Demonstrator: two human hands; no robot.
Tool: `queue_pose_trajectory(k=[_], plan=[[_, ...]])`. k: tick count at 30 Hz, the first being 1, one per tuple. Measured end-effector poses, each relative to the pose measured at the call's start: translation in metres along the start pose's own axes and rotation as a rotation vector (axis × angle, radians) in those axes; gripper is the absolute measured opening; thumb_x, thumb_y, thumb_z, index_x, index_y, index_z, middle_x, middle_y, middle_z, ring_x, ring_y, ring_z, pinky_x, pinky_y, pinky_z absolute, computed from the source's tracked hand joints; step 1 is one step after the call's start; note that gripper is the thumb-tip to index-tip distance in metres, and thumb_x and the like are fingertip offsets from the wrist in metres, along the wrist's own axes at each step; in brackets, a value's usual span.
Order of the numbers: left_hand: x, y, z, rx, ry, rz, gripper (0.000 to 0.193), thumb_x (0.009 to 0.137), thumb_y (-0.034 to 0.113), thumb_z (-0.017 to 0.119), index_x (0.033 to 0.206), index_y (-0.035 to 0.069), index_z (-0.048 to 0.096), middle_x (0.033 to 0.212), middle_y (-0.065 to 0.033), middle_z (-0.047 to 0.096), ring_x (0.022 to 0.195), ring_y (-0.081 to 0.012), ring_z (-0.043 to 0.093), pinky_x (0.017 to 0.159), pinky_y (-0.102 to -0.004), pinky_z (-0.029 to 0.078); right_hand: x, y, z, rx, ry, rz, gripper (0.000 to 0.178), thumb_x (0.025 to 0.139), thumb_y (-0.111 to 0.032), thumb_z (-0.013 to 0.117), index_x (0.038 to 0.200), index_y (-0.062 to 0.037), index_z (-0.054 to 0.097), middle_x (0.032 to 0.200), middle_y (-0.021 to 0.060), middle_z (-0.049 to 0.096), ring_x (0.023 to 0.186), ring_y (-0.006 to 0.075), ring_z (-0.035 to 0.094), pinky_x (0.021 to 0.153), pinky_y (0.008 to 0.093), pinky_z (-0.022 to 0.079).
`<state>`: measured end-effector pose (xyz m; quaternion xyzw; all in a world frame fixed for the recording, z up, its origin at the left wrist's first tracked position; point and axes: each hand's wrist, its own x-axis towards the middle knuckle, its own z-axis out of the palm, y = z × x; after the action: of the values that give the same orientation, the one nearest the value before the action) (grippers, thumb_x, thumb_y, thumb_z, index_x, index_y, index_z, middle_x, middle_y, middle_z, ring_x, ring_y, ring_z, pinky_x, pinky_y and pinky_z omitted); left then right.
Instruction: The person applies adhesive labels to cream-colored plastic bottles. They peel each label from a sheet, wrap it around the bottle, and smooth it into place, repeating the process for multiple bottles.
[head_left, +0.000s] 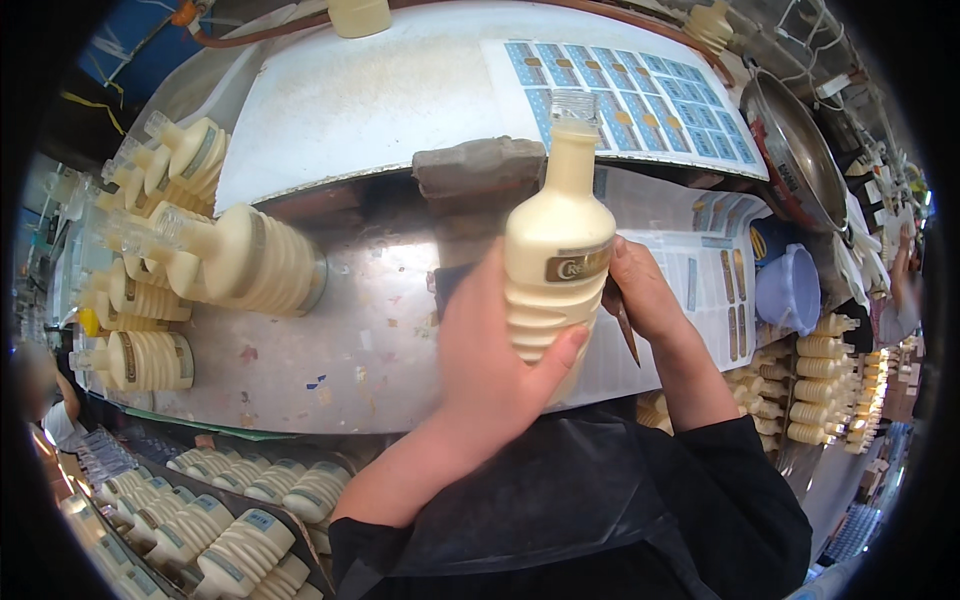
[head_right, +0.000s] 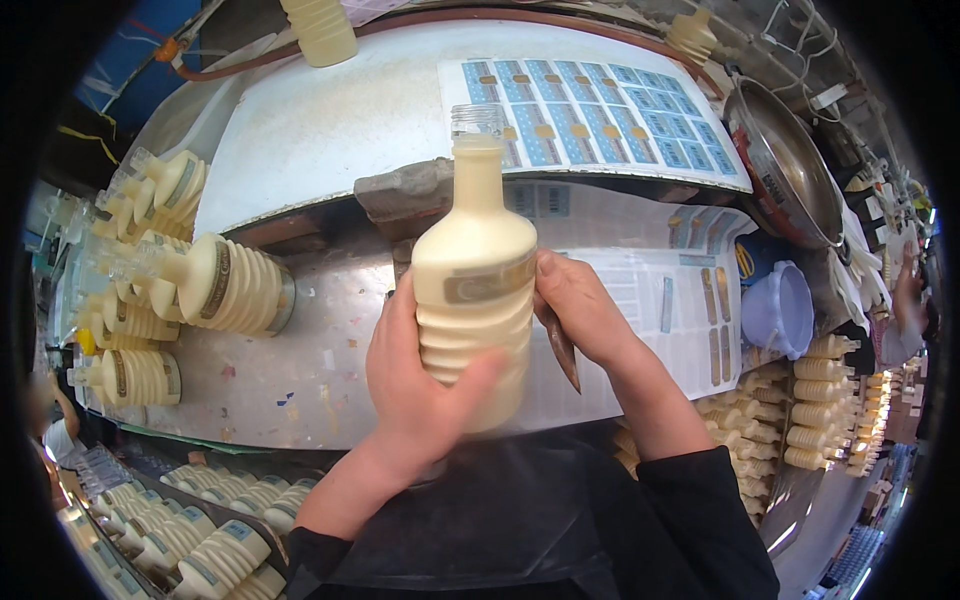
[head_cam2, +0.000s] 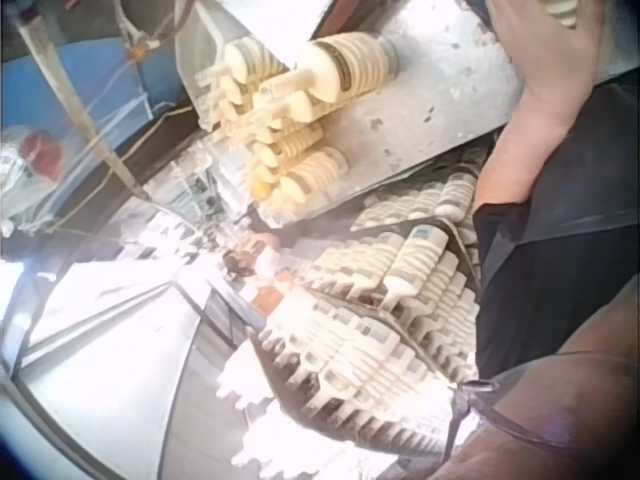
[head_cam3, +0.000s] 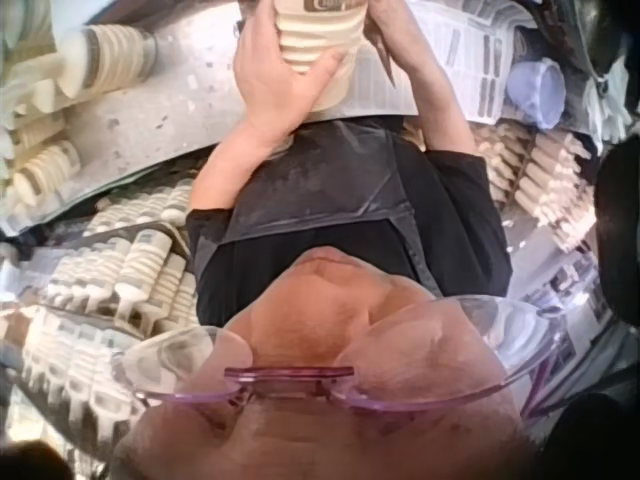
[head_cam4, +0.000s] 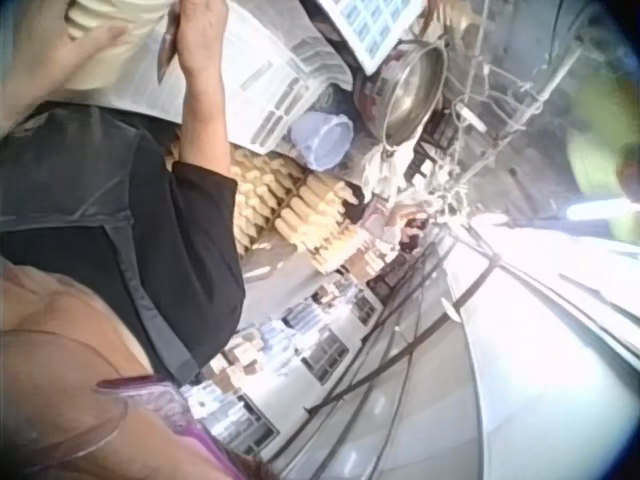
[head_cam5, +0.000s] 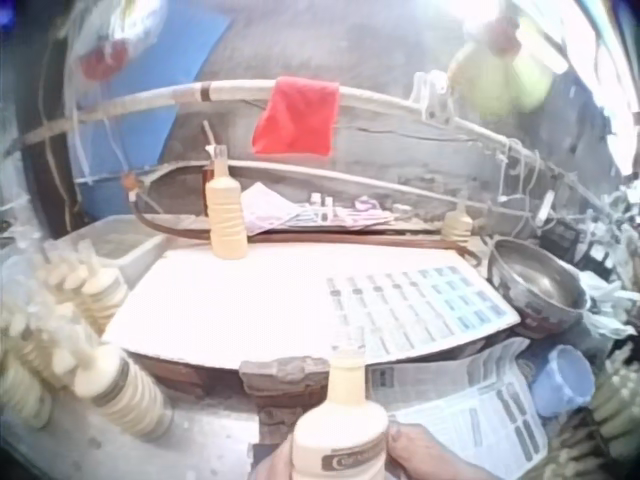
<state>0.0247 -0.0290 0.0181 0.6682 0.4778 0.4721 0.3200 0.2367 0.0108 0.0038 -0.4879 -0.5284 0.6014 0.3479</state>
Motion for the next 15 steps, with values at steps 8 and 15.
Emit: queue_pose_trajectory(k=[8, 15], plan=[[0.001, -0.025, -0.014, -0.404, -0.056, -0.229, 0.074, 0.084, 0.030, 0.078, 0.142, -0.001, 0.045, 0.126, -0.0195, 0.065, 0.115, -0.0312, 0.065, 0.098, -0.0412, 0.051, -0.008, -0.019, 0.015, -0.227, -0.015, -0.215, 0.058, 0.107, -0.052, 0.045, 0.115, 0.0023, 0.062, 0.078, 0.0001, 0.057, 0.067, 0.0064, 0.050, 0.057, 0.0227, 0.040], [-0.003, -0.038, -0.017, -0.554, -0.040, -0.308, 0.076, 0.083, 0.026, 0.075, 0.145, -0.002, 0.042, 0.131, -0.0172, 0.061, 0.120, -0.0262, 0.062, 0.102, -0.0393, 0.050, -0.012, -0.036, 0.020, -0.350, -0.015, -0.117, 0.042, 0.100, -0.029, 0.062, 0.128, 0.0018, 0.061, 0.078, 0.0034, 0.064, 0.066, 0.0095, 0.058, 0.061, 0.0278, 0.047]])
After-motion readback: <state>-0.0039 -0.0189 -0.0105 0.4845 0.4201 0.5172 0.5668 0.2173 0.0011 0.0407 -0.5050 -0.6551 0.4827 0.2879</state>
